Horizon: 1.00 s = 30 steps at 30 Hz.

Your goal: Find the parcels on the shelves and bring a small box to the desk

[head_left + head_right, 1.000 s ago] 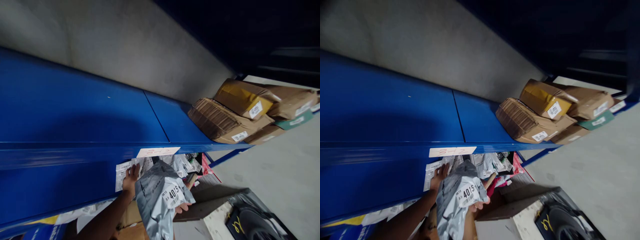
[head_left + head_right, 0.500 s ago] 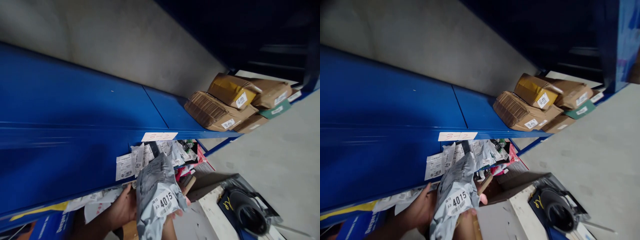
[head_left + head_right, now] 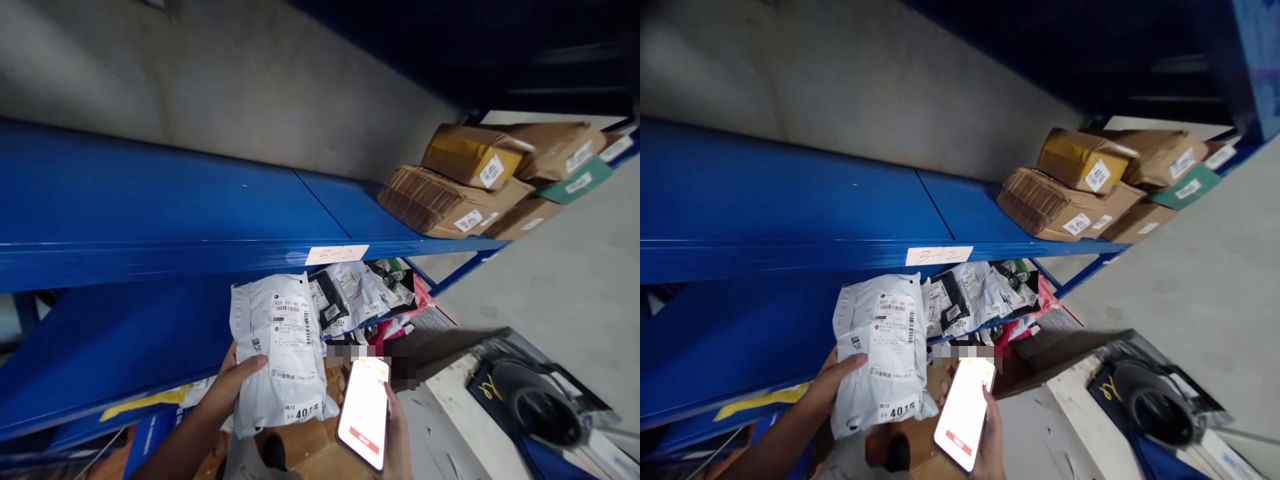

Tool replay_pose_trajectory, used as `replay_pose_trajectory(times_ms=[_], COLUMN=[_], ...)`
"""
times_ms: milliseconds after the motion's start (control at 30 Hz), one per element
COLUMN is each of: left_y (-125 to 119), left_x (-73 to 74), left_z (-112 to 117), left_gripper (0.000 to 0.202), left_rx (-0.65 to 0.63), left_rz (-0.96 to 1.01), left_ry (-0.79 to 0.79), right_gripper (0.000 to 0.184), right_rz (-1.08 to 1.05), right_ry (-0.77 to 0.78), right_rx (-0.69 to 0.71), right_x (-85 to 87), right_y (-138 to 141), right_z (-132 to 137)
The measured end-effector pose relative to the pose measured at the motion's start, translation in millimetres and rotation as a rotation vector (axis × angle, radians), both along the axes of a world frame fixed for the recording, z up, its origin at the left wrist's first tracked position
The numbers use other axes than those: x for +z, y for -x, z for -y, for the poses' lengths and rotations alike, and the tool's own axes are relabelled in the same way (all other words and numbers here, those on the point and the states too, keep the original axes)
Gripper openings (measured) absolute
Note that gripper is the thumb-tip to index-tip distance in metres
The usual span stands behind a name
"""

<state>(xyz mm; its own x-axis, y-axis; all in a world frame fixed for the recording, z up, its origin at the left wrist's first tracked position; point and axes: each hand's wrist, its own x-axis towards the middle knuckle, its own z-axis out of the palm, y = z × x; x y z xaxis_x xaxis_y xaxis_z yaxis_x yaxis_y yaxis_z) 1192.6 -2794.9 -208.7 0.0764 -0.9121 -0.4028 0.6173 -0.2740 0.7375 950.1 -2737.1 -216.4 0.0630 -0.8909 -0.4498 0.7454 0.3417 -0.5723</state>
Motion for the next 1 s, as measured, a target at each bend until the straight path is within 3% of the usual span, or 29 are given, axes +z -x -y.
replay_pose_trajectory(times_ms=[133,267,500,667,867,1000], left_y=[-7,-10,-21,-28,-24,-22], left_x=[5.7,12.7,8.7,2.4,13.4,18.8], left_z=[-4,-11,-22,-22,-26,-27], left_gripper=[0.087,0.083,0.069,0.058,0.040,0.041], left_rx=[0.014,-0.017,-0.015,-0.051,-0.026,-0.009], left_rz=[0.090,0.111,0.176,0.180,0.221,0.251], left_ry=[-0.011,-0.023,-0.064,-0.075,-0.048,-0.067], right_gripper=[0.035,0.040,0.053,0.047,0.085,0.096], right_rz=[0.049,0.090,0.158,0.130,-0.079,-0.122], right_ry=[0.008,-0.011,0.003,0.170,0.271,0.355], right_rx=[-0.110,0.006,0.178,0.118,0.178,0.192], right_x=[37.3,53.7,65.4,61.7,67.5,69.3], right_y=[-5,-8,-26,-38,-45,-49], right_z=[-4,-17,-23,-32,-39,-37])
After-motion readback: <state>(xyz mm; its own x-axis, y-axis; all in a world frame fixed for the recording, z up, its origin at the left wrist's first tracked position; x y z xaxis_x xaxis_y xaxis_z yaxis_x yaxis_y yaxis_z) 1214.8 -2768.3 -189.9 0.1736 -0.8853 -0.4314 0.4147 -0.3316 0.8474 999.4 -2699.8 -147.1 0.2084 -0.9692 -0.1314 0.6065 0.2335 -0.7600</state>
